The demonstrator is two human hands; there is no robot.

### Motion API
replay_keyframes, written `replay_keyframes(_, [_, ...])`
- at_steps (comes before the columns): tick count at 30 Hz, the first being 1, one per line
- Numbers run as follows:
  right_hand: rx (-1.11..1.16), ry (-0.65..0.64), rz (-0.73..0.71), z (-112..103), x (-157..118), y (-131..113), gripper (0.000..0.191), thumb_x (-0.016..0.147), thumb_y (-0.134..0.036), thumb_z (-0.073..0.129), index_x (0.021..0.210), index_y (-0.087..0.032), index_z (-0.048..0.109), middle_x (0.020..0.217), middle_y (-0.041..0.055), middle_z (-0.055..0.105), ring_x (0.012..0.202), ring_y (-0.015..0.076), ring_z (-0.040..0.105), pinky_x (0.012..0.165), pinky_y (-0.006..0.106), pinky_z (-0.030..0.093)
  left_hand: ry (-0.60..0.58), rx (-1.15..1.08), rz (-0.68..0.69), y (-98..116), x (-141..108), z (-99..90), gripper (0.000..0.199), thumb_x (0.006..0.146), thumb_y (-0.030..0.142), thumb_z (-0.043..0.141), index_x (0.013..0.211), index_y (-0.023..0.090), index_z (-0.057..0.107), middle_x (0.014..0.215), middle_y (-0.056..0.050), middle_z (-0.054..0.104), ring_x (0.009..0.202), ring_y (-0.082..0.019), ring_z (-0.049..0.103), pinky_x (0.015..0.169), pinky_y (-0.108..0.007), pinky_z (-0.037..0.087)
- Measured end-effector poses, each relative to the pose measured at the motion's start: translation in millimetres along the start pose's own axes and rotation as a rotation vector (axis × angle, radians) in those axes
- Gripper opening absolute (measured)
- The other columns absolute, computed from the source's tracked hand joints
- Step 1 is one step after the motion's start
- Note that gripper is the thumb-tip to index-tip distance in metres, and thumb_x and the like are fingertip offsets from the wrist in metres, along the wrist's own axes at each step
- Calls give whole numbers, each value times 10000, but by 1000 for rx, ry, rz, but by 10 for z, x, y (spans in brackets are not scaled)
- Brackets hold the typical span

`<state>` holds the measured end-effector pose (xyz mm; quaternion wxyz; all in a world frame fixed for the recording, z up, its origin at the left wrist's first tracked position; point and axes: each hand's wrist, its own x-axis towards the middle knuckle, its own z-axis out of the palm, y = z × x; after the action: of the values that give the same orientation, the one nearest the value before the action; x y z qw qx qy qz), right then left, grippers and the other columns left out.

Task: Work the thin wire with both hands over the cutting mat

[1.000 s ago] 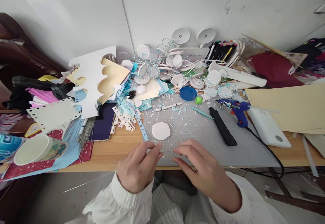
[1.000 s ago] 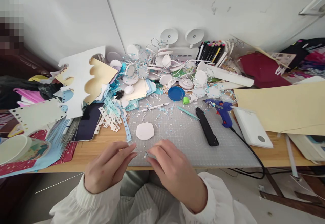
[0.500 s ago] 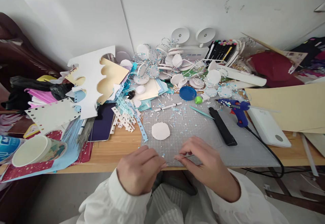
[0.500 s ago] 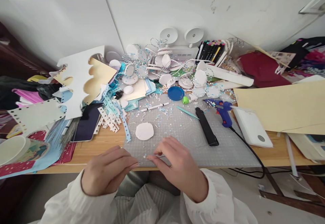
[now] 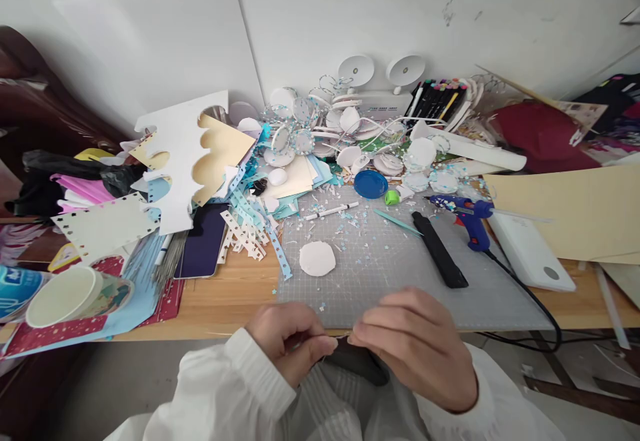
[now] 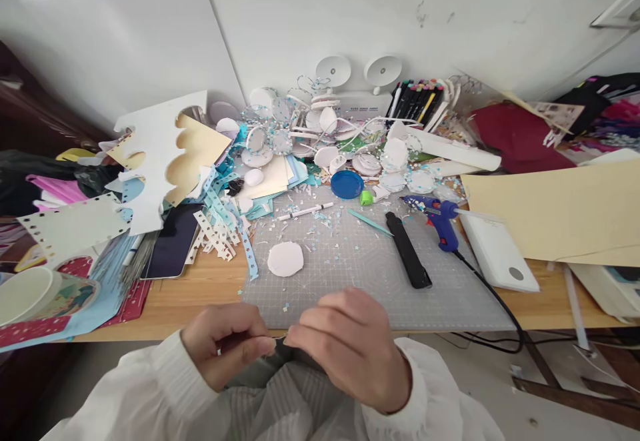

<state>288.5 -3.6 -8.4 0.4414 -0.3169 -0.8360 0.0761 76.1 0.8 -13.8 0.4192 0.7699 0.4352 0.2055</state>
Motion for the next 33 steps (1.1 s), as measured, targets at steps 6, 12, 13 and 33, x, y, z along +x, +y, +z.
replay_keyframes(6, [141,15,175,-1,-11,6,99,841,-91,599,865,-181,633,714,20,668,666,122,599,606,251,478,33,-96,99,42,35,-77,212,864,251,509,809,168,696,597,9,552,489,-67,440,456,-177,327])
replay_keyframes(12, [250,3,430,-10,-3,0,96,832,-98,603,791,-183,619,702,0,629,576,83,525,510,194,427,307,344,458,-54,88,-147,242,863,121,483,1058,190,607,876,-48,640,719,-113,608,605,-192,472])
replay_keyframes(13, [262,1,461,-7,-2,-6,91,835,-113,604,780,-185,617,698,0,625,574,85,524,501,193,422,333,443,504,-65,103,-157,207,862,144,508,1036,187,611,868,-45,648,726,-123,617,610,-204,476])
replay_keyframes(33, [268,-172,535,-1,-60,26,65,822,-163,626,837,-206,580,739,-7,586,605,98,508,509,206,420,455,547,680,102,148,-85,98,847,224,615,912,166,660,762,5,688,668,-116,568,657,-286,384])
